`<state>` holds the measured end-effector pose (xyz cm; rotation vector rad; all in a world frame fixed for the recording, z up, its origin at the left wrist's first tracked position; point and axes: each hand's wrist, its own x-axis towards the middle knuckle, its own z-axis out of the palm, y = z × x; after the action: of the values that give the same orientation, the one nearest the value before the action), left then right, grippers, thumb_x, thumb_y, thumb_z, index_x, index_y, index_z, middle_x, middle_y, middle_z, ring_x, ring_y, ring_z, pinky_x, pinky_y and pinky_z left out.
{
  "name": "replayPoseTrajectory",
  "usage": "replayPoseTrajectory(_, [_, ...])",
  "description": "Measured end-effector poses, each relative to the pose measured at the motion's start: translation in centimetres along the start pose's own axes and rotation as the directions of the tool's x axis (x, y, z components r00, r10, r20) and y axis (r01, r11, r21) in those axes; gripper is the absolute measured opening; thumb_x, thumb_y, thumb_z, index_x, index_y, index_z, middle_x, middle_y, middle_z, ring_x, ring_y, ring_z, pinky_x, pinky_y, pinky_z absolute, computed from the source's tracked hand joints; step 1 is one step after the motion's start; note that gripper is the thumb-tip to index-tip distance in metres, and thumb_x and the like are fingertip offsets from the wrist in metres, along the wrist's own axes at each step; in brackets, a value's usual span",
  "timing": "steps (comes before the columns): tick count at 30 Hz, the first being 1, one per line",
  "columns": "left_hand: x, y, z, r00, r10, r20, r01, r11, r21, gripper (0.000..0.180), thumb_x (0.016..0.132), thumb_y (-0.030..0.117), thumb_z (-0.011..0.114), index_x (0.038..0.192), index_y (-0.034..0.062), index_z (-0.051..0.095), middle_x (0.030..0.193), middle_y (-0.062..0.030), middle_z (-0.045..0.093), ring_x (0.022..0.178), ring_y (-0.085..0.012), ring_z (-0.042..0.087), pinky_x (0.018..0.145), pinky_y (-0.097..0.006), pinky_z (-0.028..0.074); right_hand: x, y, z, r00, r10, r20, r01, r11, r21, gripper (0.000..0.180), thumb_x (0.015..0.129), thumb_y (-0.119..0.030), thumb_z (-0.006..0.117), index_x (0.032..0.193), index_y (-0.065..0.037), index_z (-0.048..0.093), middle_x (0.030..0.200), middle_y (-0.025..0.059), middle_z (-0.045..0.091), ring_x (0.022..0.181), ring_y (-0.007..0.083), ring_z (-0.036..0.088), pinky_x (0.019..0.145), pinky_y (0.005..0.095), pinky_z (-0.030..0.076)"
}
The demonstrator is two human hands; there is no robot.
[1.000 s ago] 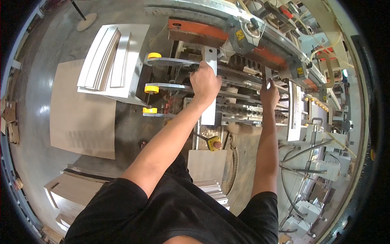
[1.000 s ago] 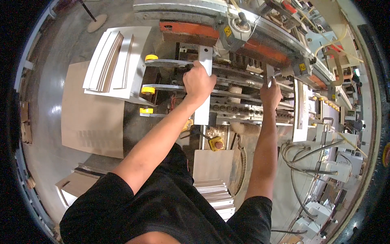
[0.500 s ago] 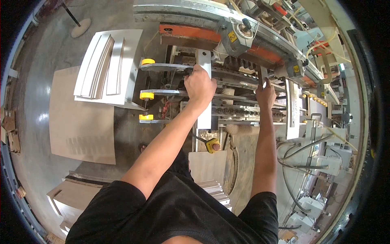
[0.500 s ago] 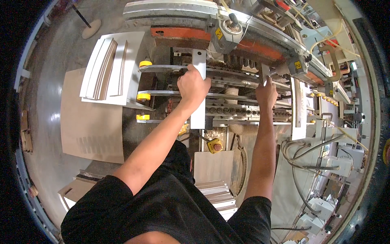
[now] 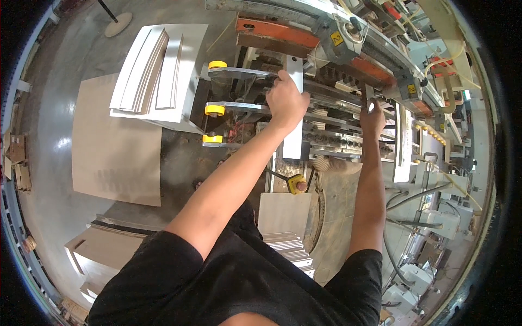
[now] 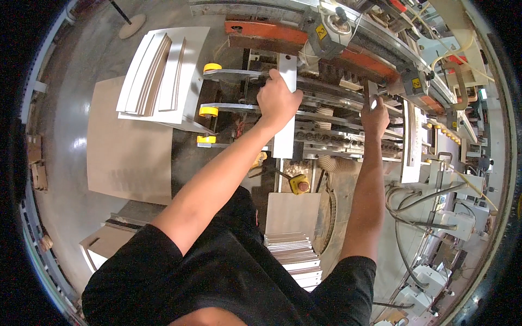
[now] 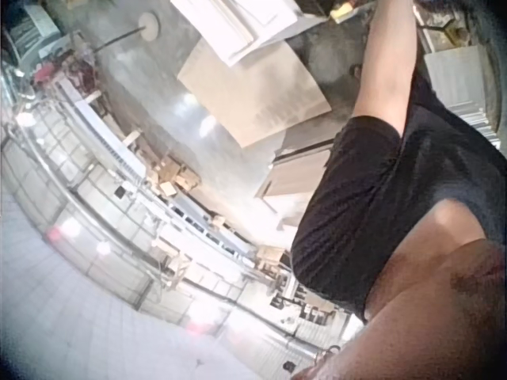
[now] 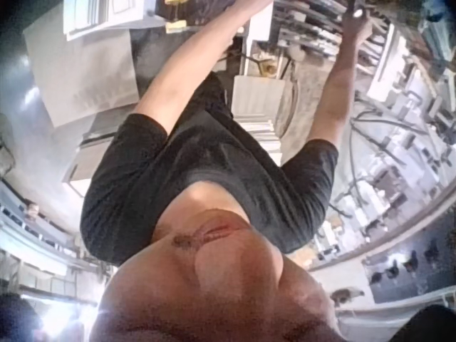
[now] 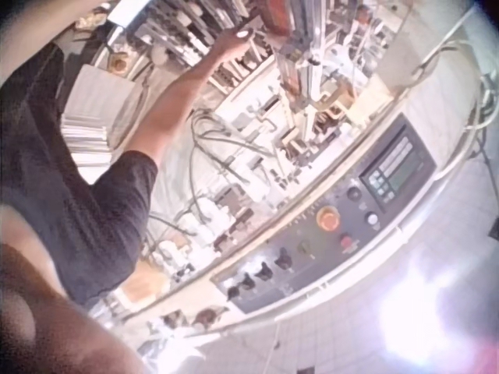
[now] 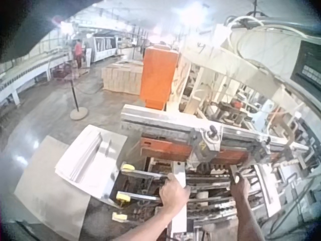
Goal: The person processes furniture parts by placing white wooden panels into an industrial machine, handling them one at a time and in small stacks, and then moving the processed panels to a collection area.
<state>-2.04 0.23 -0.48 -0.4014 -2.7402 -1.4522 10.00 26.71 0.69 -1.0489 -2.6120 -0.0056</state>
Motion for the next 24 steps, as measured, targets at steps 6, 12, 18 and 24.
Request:
replayPoseTrajectory(6, [0.1,-0.1,-0.2,0.998,-0.055,0.043,0.058,0.996,-0.069,0.053,0.070,0.019,0.075,0.102,-0.0081,0.043,0.078,-0.0256,0.065,0.075,-0.0434,0.067,0.070,-0.049,0.054,-0.4,-1.5,-0.9,0.989,0.147,0.005,-0.147,0.984,0.100,0.036,0.082,-0.038,0.067,0.107,-0.013,0.070,0.085,0.0155,0.070,0.086,0.0355,0.068,0.075,0.0436,0.052])
replayPoseTrajectory(12, [-0.4,0.1,-0.3,0.996,-0.073,0.046,0.076,0.995,-0.065,0.057,0.071,0.020,0.076,0.106,-0.0097,0.042,0.080,-0.0274,0.065,0.077,-0.0445,0.067,0.071,-0.051,0.054,-0.5,-0.4,-1.0,0.987,0.162,-0.001,-0.162,0.984,0.074,0.035,0.075,-0.032,0.070,0.107,-0.016,0.070,0.086,0.0144,0.072,0.084,0.0332,0.069,0.075,0.0445,0.052])
replayPoseTrajectory(18, [-0.5,0.2,-0.7,0.994,-0.061,0.092,0.066,0.996,-0.059,0.059,0.075,0.023,0.075,0.109,-0.0094,0.041,0.087,-0.0285,0.064,0.080,-0.0449,0.066,0.071,-0.051,0.054,-0.6,-0.4,-1.0,0.979,0.203,0.013,-0.204,0.974,0.103,0.045,0.075,-0.028,0.076,0.117,-0.014,0.069,0.089,0.0132,0.072,0.087,0.0312,0.070,0.080,0.0425,0.053])
replayPoseTrajectory(24, [-1.1,-0.7,-0.7,0.991,0.030,0.130,-0.034,0.999,0.026,0.059,0.093,0.042,0.060,0.113,-0.0089,0.039,0.094,-0.0309,0.061,0.075,-0.0441,0.066,0.063,-0.050,0.055,-0.4,-1.8,-1.8,0.973,0.229,0.040,-0.232,0.953,0.193,0.046,0.077,-0.029,0.074,0.119,-0.012,0.069,0.092,0.0143,0.073,0.085,0.0277,0.070,0.077,0.0410,0.053])
